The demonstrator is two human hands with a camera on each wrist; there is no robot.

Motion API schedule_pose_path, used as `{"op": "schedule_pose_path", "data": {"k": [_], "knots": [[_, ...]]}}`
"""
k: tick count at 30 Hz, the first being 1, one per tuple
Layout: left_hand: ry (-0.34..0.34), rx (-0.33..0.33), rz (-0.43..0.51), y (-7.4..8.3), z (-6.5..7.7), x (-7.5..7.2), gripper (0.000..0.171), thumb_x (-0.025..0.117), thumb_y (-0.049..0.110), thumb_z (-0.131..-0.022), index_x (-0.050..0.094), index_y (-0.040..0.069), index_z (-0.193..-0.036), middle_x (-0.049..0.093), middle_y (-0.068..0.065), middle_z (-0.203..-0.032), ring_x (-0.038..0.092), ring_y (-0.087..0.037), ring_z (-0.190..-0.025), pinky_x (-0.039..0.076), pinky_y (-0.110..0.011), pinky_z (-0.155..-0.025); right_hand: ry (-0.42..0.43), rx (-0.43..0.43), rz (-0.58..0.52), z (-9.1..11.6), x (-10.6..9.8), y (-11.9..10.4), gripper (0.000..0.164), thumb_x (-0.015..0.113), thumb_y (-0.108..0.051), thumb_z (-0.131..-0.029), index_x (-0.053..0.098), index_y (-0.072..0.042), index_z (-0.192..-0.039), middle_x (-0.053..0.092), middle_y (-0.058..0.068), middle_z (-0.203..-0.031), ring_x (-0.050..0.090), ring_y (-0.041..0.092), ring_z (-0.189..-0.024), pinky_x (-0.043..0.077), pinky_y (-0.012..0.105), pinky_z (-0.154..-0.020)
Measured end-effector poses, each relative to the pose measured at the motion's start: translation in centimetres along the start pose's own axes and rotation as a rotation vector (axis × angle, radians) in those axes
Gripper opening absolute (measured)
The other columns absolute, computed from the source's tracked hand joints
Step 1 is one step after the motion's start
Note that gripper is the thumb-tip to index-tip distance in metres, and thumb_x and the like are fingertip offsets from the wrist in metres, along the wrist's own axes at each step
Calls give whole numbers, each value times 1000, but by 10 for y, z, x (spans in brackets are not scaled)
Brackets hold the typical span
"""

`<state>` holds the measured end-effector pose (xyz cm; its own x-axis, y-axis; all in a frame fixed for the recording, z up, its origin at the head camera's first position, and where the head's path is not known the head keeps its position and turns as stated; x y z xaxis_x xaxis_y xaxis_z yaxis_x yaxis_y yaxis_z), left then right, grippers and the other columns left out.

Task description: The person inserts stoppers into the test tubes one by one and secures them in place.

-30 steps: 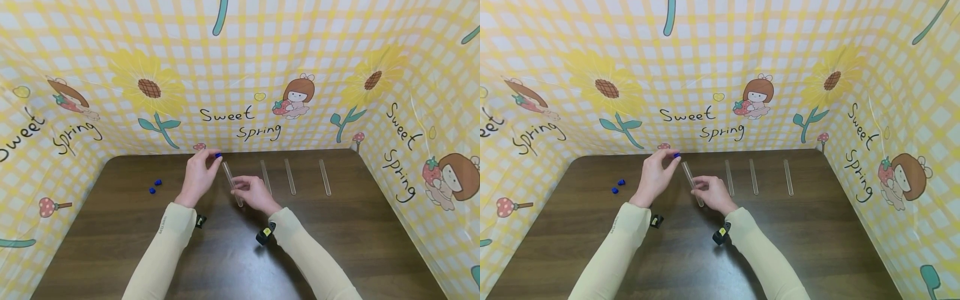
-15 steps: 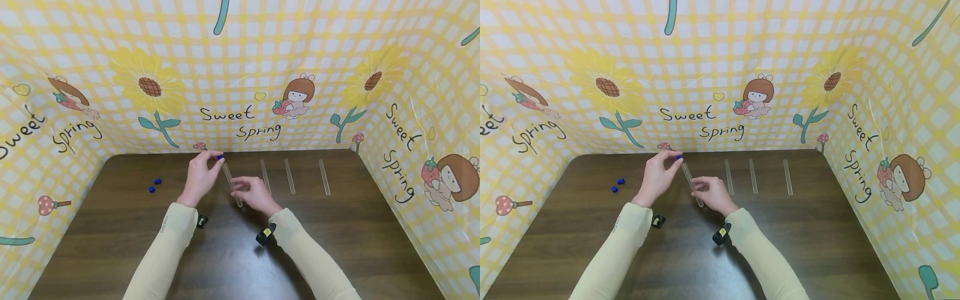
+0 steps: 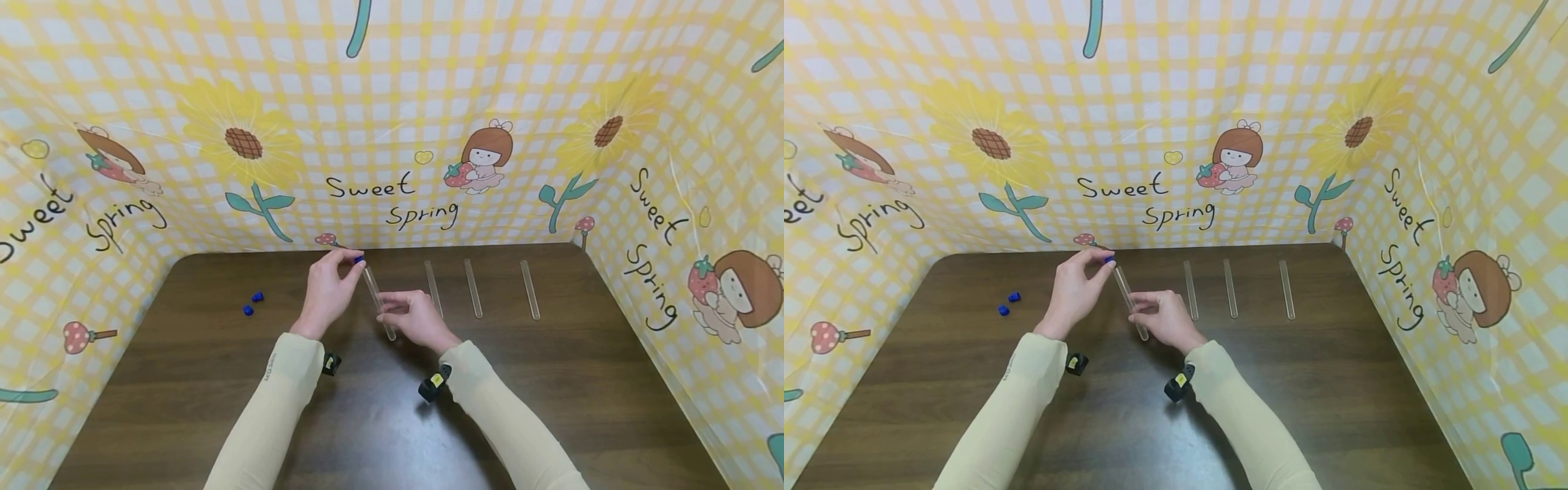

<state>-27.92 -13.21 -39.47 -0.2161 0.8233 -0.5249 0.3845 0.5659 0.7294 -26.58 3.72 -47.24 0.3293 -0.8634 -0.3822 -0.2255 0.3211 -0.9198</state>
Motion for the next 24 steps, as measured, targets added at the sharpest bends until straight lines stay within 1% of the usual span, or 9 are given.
{"op": "schedule_pose_path", "data": {"k": [7, 12, 15, 17, 19, 21, 24], "knots": [[-20, -31, -11, -3, 1, 2, 19, 70, 14, -98, 73, 6, -115, 71, -7, -107, 64, -25, -102, 51, -43, -91, -7, -2, -11, 0, 2, 1, 39, 79, -3, -89, 72, -8, -127, 76, 6, -98, 74, 16, -90, 59, 28, -71], [-42, -56, -20, -5, 2, 3, 20, 70, 15, -99, 73, 6, -116, 70, -6, -108, 63, -25, -101, 51, -45, -92, -12, -9, -10, 1, 2, 0, 39, 78, -3, -90, 72, -7, -128, 76, 7, -99, 74, 20, -92, 59, 28, -71], [-51, -53, -19, -6, 3, 4, 19, 69, 15, -99, 73, 6, -116, 70, -7, -109, 64, -27, -102, 50, -47, -93, -12, -5, 0, 1, 2, -1, 38, 78, -3, -90, 72, -7, -128, 76, 6, -100, 73, 20, -92, 59, 28, -71], [-53, -44, -16, -6, 4, 4, 19, 69, 14, -99, 73, 5, -115, 70, -8, -109, 64, -28, -103, 50, -49, -94, -13, -2, 7, 2, 2, -1, 38, 77, -4, -91, 72, -7, -128, 76, 4, -99, 73, 18, -92, 59, 28, -71], [-56, -36, -19, -6, 4, 5, 19, 68, 14, -100, 73, 5, -116, 70, -9, -110, 64, -28, -104, 50, -47, -94, -14, 2, 17, 2, 2, -1, 38, 77, -5, -91, 72, -8, -128, 76, 3, -99, 73, 14, -90, 59, 28, -71], [-61, -31, -23, -6, 4, 6, 22, 66, 14, -101, 72, 4, -120, 69, -9, -112, 64, -28, -104, 50, -46, -92, -17, 4, 20, 2, 3, -1, 38, 77, -5, -91, 72, -8, -128, 76, 3, -100, 73, 12, -90, 59, 28, -71], [-79, -33, -41, -6, 5, 8, 28, 64, 15, -103, 70, 5, -128, 69, -10, -115, 62, -26, -96, 52, -42, -83, -19, 2, 19, 2, 3, -2, 38, 77, -5, -91, 71, -8, -129, 76, 3, -100, 73, 12, -90, 59, 28, -71]]}}
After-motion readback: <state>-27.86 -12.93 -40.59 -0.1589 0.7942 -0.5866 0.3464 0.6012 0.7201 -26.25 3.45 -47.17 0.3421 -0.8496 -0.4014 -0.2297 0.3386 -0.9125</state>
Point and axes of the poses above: each hand's wrist, its own z-axis away from the middle knuckle, its own x-axis out of the palm, y = z × x, the point moved 6 cm from there along -z, towards the middle knuckle
